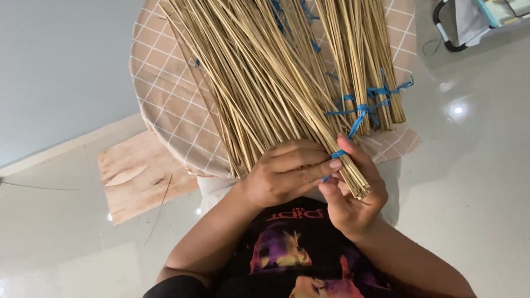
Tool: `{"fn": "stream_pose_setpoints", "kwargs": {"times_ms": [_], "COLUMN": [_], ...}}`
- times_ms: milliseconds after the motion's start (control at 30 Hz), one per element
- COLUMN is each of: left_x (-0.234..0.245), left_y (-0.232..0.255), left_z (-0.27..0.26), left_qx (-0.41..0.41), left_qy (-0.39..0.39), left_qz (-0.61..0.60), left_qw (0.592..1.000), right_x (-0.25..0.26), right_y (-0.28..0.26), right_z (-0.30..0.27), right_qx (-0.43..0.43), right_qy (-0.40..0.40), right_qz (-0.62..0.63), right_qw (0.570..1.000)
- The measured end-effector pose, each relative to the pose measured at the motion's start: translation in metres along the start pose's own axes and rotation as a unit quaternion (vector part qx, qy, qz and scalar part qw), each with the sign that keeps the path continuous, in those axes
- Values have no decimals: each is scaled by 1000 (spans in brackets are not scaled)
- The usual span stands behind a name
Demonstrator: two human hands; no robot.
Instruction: Gathering bamboo sticks into bundles and securing them with blue plastic ties.
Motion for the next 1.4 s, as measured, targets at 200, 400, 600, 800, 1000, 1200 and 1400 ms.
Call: {"fn": "stream_pose_setpoints", "kwargs": {"times_ms": [200,400,600,800,1000,1200,1400], "left_x": [-13,-12,-13,-16,-21,-23,-10], "left_y": [-36,-45,-49,-51,-56,-60,-54], "left_z": [-35,-29,-32,-41,-67,-82,-60], "left_qx": [213,343,400,423,432,405,385], "left_qy": [-28,-1,6,-43,35,97,78], "left_qz": [-162,-213,-265,-249,-362,-423,-356], "left_qw": [963,915,877,870,825,804,848], "right_x": [9,21,30,25,14,2,1], "right_y": [14,28,62,65,80,89,102], "right_z": [0,-3,-1,6,-2,-9,-21], "right_qx": [-40,-85,-172,-249,-315,-345,-368], "right_qy": [-12,-66,22,89,92,80,64], "right_qz": [173,102,259,215,375,477,444], "right_qw": [984,989,950,940,867,805,815]}}
Point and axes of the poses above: each hand's wrist, its own z-axis towards the middle knuckle, its own x-axis out of the back of the hand, y = z × x, the point moved 10 cm from there along z, towards the middle knuckle, and after that the axes turned 11 degrees about z, right-handed, at the moved point
